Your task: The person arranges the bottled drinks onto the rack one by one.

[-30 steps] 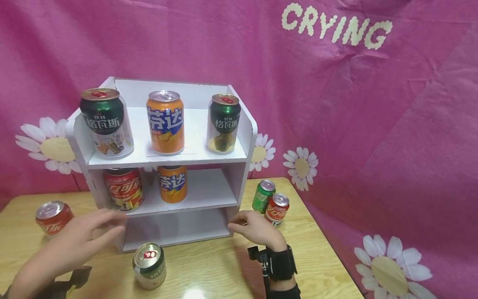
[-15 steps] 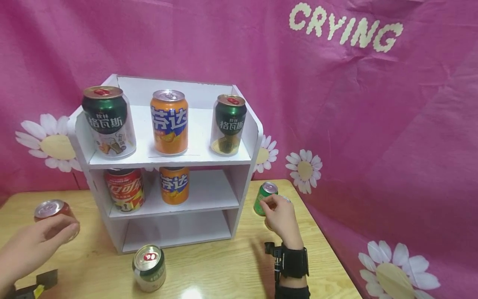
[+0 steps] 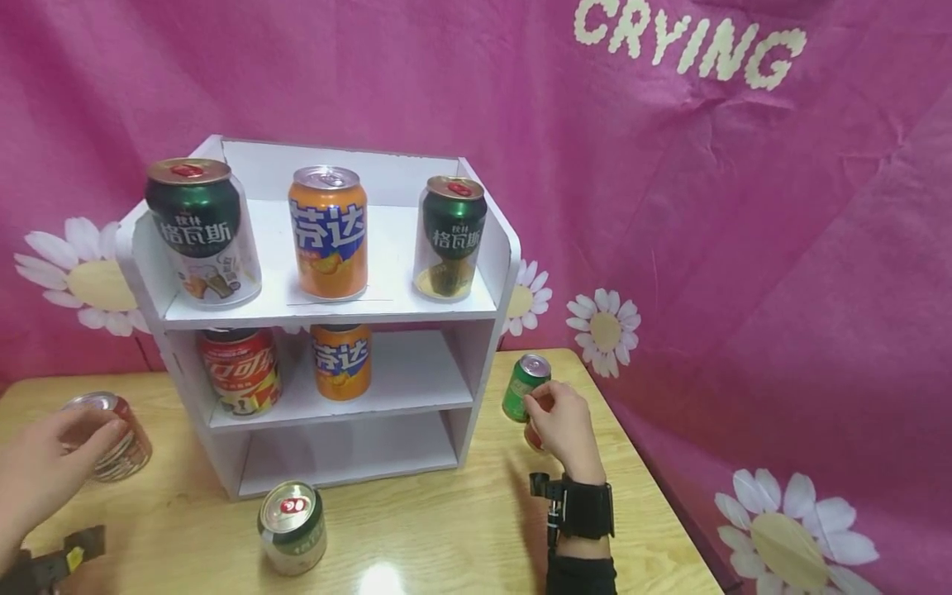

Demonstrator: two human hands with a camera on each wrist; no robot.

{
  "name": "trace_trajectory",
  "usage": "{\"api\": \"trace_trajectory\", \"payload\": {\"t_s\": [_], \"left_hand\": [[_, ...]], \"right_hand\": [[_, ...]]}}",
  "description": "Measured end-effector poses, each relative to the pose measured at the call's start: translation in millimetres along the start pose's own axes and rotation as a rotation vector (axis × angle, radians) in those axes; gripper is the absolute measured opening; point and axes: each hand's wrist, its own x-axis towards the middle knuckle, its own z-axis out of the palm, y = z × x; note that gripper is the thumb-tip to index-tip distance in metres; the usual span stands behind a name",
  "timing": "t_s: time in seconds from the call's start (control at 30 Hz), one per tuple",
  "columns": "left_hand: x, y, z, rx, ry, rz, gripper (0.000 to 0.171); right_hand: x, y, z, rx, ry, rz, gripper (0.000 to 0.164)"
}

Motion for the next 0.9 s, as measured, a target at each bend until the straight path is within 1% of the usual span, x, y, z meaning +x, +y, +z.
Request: {"api": "trace_trajectory", "payload": {"t_s": [0.1, 0.13, 0.2, 0.27, 0.33, 0.4, 0.43, 0.5, 0.57, 0.63, 0.73, 0.8, 0.9], "left_hand": [[3.6, -10.0, 0.8, 0.011, 0.124, -0.036, 0.031], [4.3, -12.8, 1.4, 0.013, 0.147, -0.040, 0.030], [5.6, -17.5, 3.1, 0.019, 0.147, -0.039, 0.029], [6.0, -20.5, 5.3, 0.025, 0.123, -0.022, 0.029], [6.8, -21.7, 6.2, 0.023, 0.068, -0.015, 0.033], [7.3, -20.7, 7.5, 0.026, 0.016, -0.001, 0.036], [7.6, -19.9, 8.4, 0.019, -0.013, 0.000, 0.038], [8.4, -17.5, 9.2, 0.009, -0.064, 0.008, 0.041], [9.1, -14.4, 9.7, 0.007, -0.093, 0.017, 0.042], [9.6, -11.6, 8.9, -0.002, -0.133, 0.014, 0.044], [10.1, -8.1, 8.2, -0.006, -0.155, 0.025, 0.042], [10.6, -6.4, 8.7, -0.012, -0.166, 0.033, 0.041], [11.9, -4.5, 9.8, -0.018, -0.185, 0.033, 0.042]], "right_hand": [[1, 0, -1, 0.005, -0.015, 0.008, 0.019], [1, 1, -1, 0.000, -0.004, 0.007, 0.019], [2, 2, -1, -0.018, 0.043, -0.006, 0.017], [3, 5, 0, -0.039, 0.120, -0.021, 0.015], [5, 9, 1, -0.069, 0.198, -0.011, 0.018], [7, 13, 4, -0.092, 0.253, 0.020, 0.028], [9, 16, 6, -0.104, 0.264, 0.048, 0.034], [12, 23, 12, -0.121, 0.256, 0.099, 0.049], [15, 29, 18, -0.120, 0.212, 0.139, 0.059], [17, 37, 26, -0.108, 0.164, 0.168, 0.065], [19, 44, 36, -0.069, 0.119, 0.203, 0.068], [19, 47, 40, -0.060, 0.130, 0.222, 0.070], [19, 48, 46, -0.068, 0.173, 0.260, 0.075]]}}
